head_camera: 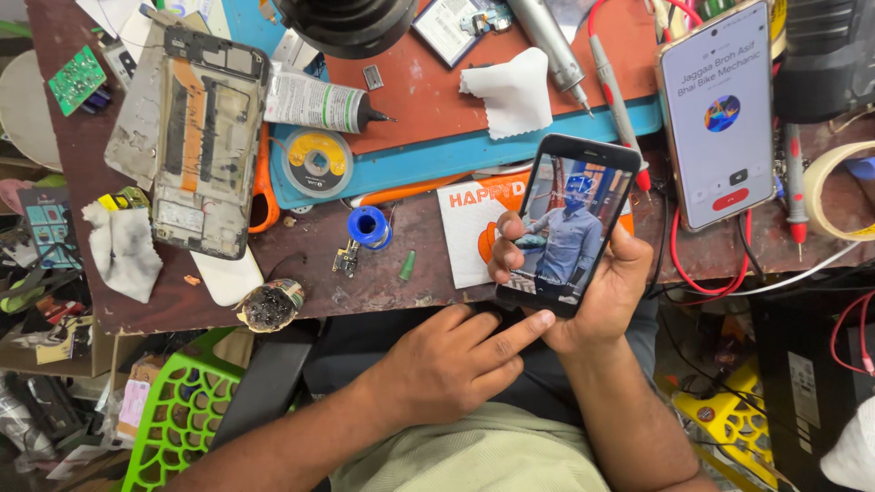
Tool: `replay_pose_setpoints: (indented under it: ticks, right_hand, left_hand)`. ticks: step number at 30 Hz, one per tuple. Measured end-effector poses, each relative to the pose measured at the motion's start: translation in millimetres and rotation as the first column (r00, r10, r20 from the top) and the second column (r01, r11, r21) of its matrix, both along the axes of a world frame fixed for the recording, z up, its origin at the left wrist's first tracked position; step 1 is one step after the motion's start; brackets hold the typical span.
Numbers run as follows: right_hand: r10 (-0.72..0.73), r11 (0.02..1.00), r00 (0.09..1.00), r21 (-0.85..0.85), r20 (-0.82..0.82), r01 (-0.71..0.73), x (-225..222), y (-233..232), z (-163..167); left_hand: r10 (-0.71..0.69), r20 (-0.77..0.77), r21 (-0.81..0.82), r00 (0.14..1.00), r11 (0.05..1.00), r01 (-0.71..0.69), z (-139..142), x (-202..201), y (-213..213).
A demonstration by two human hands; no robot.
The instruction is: The person disassembles a white smartphone, removes the battery, and uses a hot air gun to heat the back of the device. They then reassemble the phone, insert a SIM card, and test the screen by navigating the interface.
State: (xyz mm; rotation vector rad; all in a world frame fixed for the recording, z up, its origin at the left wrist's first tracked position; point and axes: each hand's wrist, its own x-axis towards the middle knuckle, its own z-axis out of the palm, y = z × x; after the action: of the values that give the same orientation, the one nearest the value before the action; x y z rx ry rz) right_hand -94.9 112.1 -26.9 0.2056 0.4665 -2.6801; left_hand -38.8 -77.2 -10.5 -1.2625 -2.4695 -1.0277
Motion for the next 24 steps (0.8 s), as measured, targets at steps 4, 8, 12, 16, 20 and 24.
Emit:
replay_pose_setpoints:
  ticks: [4,8,12,16,20,24]
  right_hand:
    - [-0.012,0.999,1.000,0.030,-0.001,0.012,1.4,-0.2,-1.4]
    - [0.018,1.000,1.000,0.013,-0.016,-0.018,0.5,1.4,-0.2]
    - [0.054,0.991,0.998,0.125,-0.022,-0.051,-1.3,3.2,1.8]
    - [0.058,0.993,0.998,0.104,-0.023,-0.056,-2.6,2.5,3.3]
    - [0.069,0.993,0.997,0.101,-0.035,-0.065,-3.6,2.3,3.3]
    - [0.073,0.994,0.997,0.080,-0.028,-0.070,-3.8,4.0,1.2]
  left_hand:
    - [0.012,-0.007,0.005,1.000,1.000,-0.012,0.7,-1.0,-0.3]
    - [0.001,0.014,0.012,1.000,1.000,-0.001,1.7,-1.7,0.0]
    - [-0.021,0.029,0.083,0.999,0.996,0.018,3.3,-1.1,-0.2]
    - [-0.038,0.134,0.248,0.990,0.969,0.003,7.0,2.6,-1.7]
    - [-0.007,0.446,0.378,0.895,0.908,-0.182,9.1,6.3,-8.0]
    - [-0.039,0.785,0.434,0.619,0.747,-0.504,6.5,11.0,-9.4]
